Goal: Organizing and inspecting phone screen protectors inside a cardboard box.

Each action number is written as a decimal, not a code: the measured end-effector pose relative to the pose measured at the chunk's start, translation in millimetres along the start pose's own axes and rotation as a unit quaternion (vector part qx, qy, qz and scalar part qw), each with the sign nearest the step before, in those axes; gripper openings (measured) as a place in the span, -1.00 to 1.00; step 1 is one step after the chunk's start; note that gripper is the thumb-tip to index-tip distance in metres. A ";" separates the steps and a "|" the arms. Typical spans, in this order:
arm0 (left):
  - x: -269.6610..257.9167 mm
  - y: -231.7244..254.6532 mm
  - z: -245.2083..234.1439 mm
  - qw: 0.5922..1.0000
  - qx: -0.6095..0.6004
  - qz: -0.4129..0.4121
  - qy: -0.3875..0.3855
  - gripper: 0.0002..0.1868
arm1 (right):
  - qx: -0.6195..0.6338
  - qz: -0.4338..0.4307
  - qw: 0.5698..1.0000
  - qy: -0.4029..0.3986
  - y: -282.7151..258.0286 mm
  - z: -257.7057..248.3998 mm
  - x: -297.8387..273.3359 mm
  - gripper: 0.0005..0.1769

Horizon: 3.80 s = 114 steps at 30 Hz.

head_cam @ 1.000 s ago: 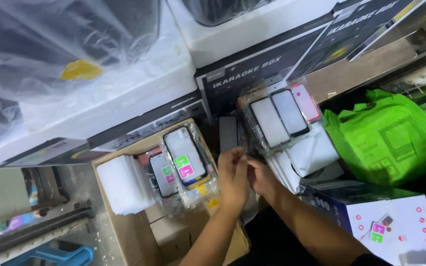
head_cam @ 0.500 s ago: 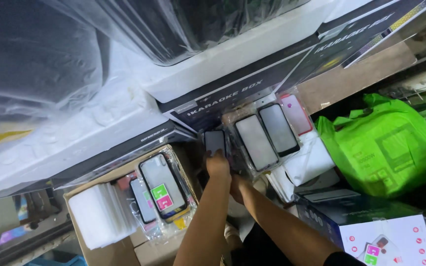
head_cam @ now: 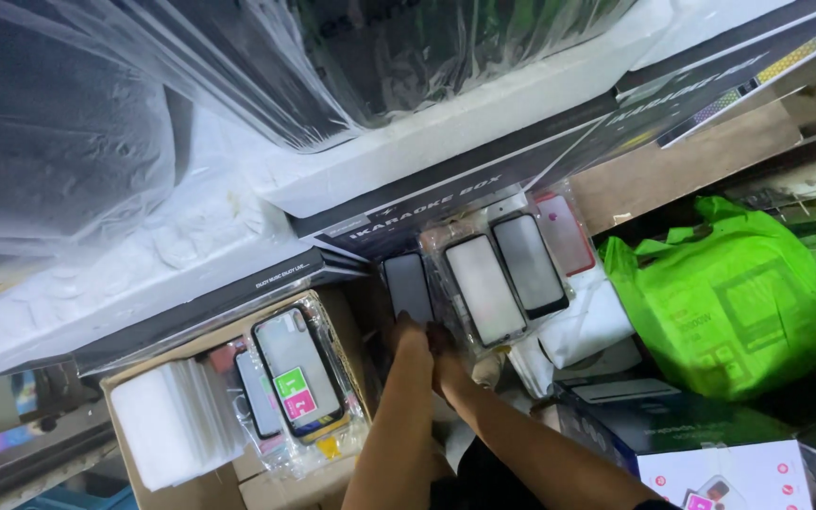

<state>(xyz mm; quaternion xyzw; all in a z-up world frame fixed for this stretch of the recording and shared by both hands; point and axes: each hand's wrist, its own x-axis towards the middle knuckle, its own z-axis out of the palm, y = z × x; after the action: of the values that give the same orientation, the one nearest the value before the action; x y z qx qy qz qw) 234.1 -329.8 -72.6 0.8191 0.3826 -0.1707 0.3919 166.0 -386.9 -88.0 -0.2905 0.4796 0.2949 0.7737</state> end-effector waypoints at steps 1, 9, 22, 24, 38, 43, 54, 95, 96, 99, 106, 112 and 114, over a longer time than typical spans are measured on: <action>-5.5 11.1 -12.3 0.998 -0.041 -0.050 -0.007 -0.53 | 0.001 0.001 1.000 0.000 3.8 -5.9 12.1 -0.47; -14.1 20.3 -27.7 0.928 -0.247 -0.265 -0.084 -0.28 | -0.164 -0.087 0.982 0.030 -39.3 43.8 -72.9 -0.36; -8.2 13.5 -19.6 0.942 -0.182 -0.256 -0.121 -0.26 | -0.121 0.022 0.992 -0.013 -20.4 21.9 -20.1 -0.27; 14.3 -10.5 0.3 0.962 -0.151 -0.188 -0.127 -0.28 | -0.177 -0.011 0.984 0.000 -31.9 35.5 -23.9 -0.33; -21.6 33.6 -41.6 0.930 -0.252 -0.247 -0.106 -0.29 | -0.339 -0.062 0.935 0.086 -52.5 58.8 -84.1 -0.39; -9.0 25.7 -34.1 0.946 -0.201 -0.233 -0.103 -0.34 | -0.346 -0.073 0.932 0.080 -57.6 67.1 -96.1 -0.33; 50.1 -54.1 21.2 0.919 -0.360 -0.131 -0.095 -0.38 | -0.256 -0.126 0.959 0.003 -52.9 66.7 -80.5 -0.49; -10.4 0.2 -23.8 0.780 -0.535 -0.323 0.024 -0.52 | -0.347 -0.129 0.922 0.116 -6.2 -1.2 65.1 -0.49; -14.1 2.3 -25.7 0.772 -0.532 -0.341 0.065 -0.56 | -0.392 -0.121 0.907 0.093 6.2 -17.6 96.5 -0.48; -13.5 -5.8 -28.4 0.786 -0.542 -0.296 0.030 -0.60 | -0.078 -0.102 0.987 0.096 -13.9 20.3 43.0 -0.36; -9.1 -18.6 -27.8 0.826 -0.519 -0.217 -0.029 -0.64 | 0.076 -0.088 0.990 0.077 -46.7 67.3 -50.7 -0.26; -4.8 -32.3 -17.8 0.838 -0.483 -0.254 0.000 -0.72 | -0.009 -0.104 0.987 0.126 -41.5 62.0 -54.6 -0.42; 0.9 -40.7 -13.0 0.841 -0.496 -0.218 -0.005 -0.70 | 0.035 -0.034 0.993 0.103 -30.6 50.2 -36.1 -0.59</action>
<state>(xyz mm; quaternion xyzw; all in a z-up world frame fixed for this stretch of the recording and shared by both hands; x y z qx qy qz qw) 203.5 -303.0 -85.6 0.4104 0.5826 -0.0434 0.7002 204.0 -376.7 -31.3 -0.3085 0.5566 0.2197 0.7394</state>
